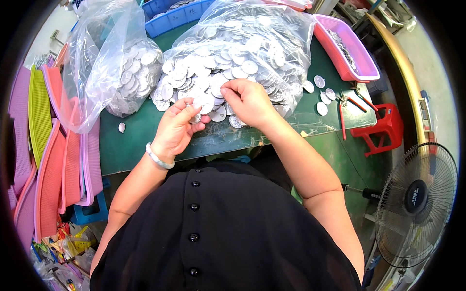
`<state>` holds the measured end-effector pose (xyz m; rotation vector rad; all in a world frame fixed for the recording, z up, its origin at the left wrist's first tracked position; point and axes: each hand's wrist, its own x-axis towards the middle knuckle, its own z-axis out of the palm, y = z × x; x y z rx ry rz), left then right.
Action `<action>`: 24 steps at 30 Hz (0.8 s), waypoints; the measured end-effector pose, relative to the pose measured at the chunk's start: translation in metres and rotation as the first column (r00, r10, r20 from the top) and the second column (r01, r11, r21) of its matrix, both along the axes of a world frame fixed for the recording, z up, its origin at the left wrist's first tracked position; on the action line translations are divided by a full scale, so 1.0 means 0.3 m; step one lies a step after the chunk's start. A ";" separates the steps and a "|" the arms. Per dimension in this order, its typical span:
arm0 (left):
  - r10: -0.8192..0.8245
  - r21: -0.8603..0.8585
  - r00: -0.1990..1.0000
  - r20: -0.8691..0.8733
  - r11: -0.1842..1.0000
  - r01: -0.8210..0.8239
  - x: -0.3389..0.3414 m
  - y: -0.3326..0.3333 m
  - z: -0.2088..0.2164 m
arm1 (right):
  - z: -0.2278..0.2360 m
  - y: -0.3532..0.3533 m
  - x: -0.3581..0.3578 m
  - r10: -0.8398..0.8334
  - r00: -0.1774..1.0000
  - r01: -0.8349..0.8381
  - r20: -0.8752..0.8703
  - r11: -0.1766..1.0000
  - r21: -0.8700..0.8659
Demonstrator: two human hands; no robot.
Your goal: The person picks up individual metal pins and trims excess material from the edges using nippers.
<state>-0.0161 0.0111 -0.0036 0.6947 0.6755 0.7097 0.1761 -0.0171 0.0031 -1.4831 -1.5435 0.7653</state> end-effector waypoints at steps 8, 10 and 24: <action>0.028 -0.046 0.999 0.044 0.999 -0.026 -0.031 0.000 -0.008 | -0.017 0.004 -0.004 -0.137 0.761 -0.087 0.635 0.947 0.309; 0.006 -0.054 0.998 0.064 0.999 -0.002 -0.031 0.001 -0.002 | -0.008 0.007 -0.003 -0.133 0.705 -0.122 0.697 0.945 0.304; 0.021 -0.082 0.994 0.107 0.997 -0.013 -0.020 -0.006 -0.013 | 0.017 0.025 0.020 -0.027 0.940 -0.040 -0.340 0.981 -0.189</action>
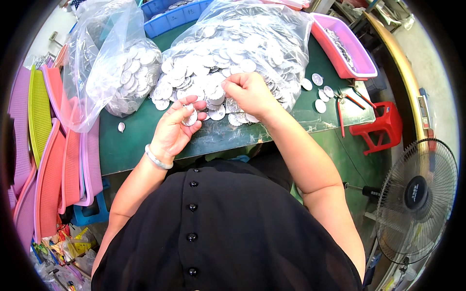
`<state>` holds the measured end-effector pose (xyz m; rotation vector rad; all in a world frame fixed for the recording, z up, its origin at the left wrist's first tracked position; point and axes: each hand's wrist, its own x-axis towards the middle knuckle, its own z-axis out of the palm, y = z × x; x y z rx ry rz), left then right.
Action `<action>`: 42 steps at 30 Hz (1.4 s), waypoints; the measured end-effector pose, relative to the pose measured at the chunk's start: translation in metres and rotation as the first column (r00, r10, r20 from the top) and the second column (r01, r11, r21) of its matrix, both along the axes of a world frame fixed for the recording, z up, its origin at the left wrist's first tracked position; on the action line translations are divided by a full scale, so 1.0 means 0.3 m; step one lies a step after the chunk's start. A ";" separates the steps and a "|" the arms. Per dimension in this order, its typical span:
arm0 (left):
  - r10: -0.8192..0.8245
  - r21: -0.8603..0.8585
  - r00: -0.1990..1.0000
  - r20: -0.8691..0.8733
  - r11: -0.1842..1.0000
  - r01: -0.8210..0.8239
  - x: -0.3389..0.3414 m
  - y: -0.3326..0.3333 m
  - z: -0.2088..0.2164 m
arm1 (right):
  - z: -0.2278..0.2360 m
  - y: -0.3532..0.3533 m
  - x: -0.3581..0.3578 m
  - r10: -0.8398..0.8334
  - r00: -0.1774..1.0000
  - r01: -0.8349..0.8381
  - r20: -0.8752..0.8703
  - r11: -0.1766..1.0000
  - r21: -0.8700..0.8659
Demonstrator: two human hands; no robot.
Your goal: The person picks up individual metal pins and trims excess material from the edges using nippers.
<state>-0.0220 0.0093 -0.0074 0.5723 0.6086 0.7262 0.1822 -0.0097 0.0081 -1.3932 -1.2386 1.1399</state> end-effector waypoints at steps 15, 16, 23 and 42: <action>0.045 -0.074 0.999 -0.016 0.996 -0.046 -0.040 -0.012 0.003 | -0.008 -0.048 -0.019 -0.097 0.686 -0.220 0.721 0.917 0.333; 0.047 -0.073 0.999 -0.005 0.996 -0.047 -0.046 -0.011 -0.008 | -0.015 -0.049 -0.027 -0.148 0.618 -0.260 0.772 0.889 0.378; 0.024 -0.049 1.000 -0.005 0.998 -0.025 -0.055 -0.009 -0.016 | -0.045 -0.034 -0.055 -0.294 0.430 -0.336 0.854 0.826 0.453; -0.004 -0.041 0.999 -0.048 0.999 0.002 -0.041 -0.015 -0.011 | -0.048 -0.014 -0.065 -0.452 0.256 -0.343 0.854 0.784 0.518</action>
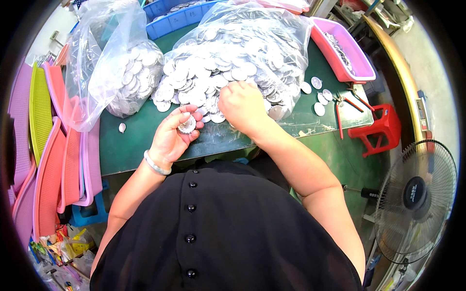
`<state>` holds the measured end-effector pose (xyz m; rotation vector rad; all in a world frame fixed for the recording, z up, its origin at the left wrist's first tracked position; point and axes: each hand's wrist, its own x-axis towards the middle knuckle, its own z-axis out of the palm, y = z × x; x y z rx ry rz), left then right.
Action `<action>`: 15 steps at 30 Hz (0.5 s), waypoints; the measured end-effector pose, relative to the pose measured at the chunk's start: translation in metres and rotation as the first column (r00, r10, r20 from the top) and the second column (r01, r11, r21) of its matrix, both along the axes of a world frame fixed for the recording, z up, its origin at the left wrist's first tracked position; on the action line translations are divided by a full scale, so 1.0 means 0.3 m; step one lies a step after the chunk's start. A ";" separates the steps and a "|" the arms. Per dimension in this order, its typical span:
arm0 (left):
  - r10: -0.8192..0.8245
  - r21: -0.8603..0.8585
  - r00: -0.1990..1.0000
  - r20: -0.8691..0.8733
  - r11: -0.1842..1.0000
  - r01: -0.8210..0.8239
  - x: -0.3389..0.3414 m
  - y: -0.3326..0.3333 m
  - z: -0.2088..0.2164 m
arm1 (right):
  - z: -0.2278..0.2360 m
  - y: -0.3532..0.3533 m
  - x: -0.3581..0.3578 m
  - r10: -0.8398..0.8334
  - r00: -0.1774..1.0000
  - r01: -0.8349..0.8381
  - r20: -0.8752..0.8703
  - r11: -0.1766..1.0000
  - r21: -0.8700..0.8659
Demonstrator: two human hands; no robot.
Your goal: The person picks up individual metal pins and trims excess material from the edges using nippers.
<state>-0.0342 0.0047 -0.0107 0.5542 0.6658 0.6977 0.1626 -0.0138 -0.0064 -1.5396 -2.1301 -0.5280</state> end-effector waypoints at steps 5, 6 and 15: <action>-0.006 0.019 1.000 -0.019 1.000 0.006 0.018 -0.013 0.021 | 0.041 -0.009 0.008 -0.245 0.447 -0.219 -0.860 0.903 -0.370; -0.015 0.023 1.000 -0.005 1.000 0.015 0.022 -0.012 0.019 | 0.066 -0.014 0.003 -0.310 0.327 -0.312 -0.893 0.856 -0.412; 0.045 -0.002 0.997 0.069 0.999 -0.045 0.033 -0.014 0.002 | 0.076 -0.057 -0.046 -0.332 0.209 -0.548 -0.920 0.740 -0.391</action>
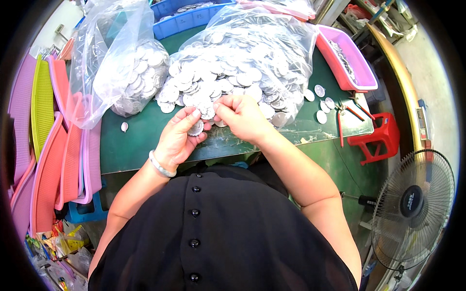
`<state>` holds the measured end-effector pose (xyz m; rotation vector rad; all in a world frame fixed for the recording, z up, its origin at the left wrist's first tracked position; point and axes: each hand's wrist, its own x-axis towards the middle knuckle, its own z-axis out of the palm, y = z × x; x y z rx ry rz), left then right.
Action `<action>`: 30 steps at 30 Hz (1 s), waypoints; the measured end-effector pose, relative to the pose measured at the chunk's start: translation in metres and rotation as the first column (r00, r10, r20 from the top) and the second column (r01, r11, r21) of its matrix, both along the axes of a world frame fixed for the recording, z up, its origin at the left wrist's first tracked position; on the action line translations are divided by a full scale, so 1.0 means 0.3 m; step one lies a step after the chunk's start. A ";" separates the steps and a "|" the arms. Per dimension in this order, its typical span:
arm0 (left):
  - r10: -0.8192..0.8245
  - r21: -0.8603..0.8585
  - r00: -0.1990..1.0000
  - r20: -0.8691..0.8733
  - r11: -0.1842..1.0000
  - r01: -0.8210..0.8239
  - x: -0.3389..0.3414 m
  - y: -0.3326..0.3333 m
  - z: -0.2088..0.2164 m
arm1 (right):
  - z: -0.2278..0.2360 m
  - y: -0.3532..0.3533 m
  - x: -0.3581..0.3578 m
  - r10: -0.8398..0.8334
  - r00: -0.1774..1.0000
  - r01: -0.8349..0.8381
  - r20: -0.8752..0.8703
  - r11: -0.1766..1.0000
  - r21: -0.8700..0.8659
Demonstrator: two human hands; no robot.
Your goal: The person picks up individual metal pins and trims excess material from the edges using nippers.
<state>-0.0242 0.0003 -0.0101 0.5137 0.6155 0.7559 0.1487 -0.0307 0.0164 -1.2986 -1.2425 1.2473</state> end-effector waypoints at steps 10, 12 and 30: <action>0.037 -0.031 0.999 0.035 0.999 -0.036 -0.017 -0.014 0.030 | 0.002 -0.005 -0.021 -0.091 0.983 0.070 -0.160 0.989 -0.132; 0.039 -0.038 0.999 0.032 0.999 -0.038 -0.016 -0.015 0.037 | -0.006 -0.003 -0.020 -0.098 0.973 0.070 -0.210 0.988 -0.140; 0.111 0.032 0.993 -0.045 0.993 -0.109 -0.023 -0.014 0.031 | -0.011 -0.024 -0.048 -0.037 0.997 0.036 -0.068 0.999 -0.024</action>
